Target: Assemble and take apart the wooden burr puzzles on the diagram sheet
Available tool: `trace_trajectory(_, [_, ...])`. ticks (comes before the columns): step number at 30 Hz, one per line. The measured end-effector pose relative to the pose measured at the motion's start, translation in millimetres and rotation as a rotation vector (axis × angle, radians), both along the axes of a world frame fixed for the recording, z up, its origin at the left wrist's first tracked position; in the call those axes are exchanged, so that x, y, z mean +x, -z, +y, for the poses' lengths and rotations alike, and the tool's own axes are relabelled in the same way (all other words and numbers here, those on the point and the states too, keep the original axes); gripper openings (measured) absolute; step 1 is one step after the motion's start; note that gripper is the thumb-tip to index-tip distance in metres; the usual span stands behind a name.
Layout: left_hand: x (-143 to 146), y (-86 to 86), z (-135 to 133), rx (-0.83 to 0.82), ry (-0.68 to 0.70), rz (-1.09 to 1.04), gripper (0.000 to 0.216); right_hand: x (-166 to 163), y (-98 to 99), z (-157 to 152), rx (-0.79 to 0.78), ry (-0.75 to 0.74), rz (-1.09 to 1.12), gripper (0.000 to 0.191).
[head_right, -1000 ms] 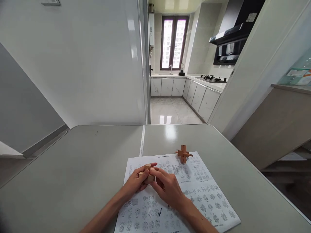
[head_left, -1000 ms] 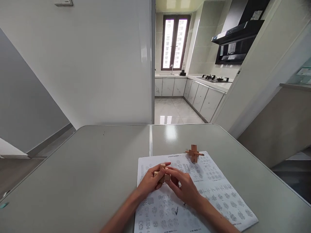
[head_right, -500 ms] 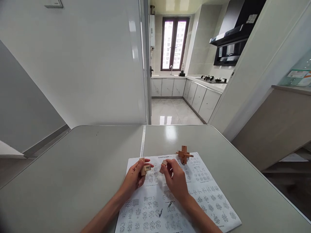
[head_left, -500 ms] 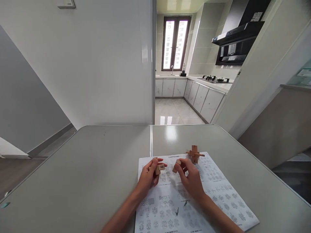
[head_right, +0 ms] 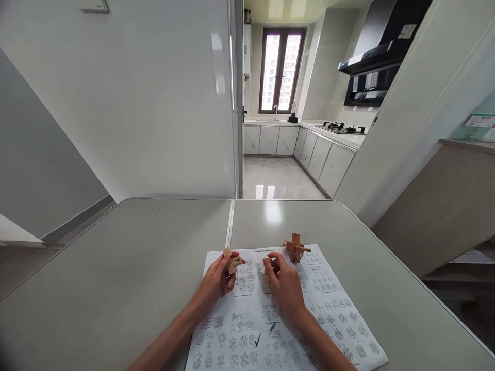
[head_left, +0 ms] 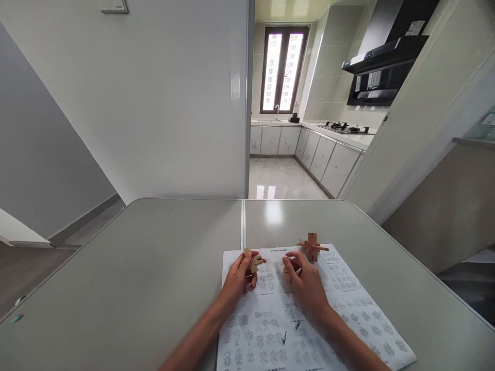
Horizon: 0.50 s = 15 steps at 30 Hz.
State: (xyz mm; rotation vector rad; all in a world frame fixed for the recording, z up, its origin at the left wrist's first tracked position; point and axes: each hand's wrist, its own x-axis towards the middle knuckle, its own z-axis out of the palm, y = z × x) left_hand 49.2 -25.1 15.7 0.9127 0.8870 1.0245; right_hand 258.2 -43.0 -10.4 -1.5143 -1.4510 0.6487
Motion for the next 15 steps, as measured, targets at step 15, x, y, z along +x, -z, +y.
trace_trajectory(15, [3,-4.9,-6,0.074,0.020,0.147,0.063,4,11.8,2,0.140,0.013,-0.243,0.035])
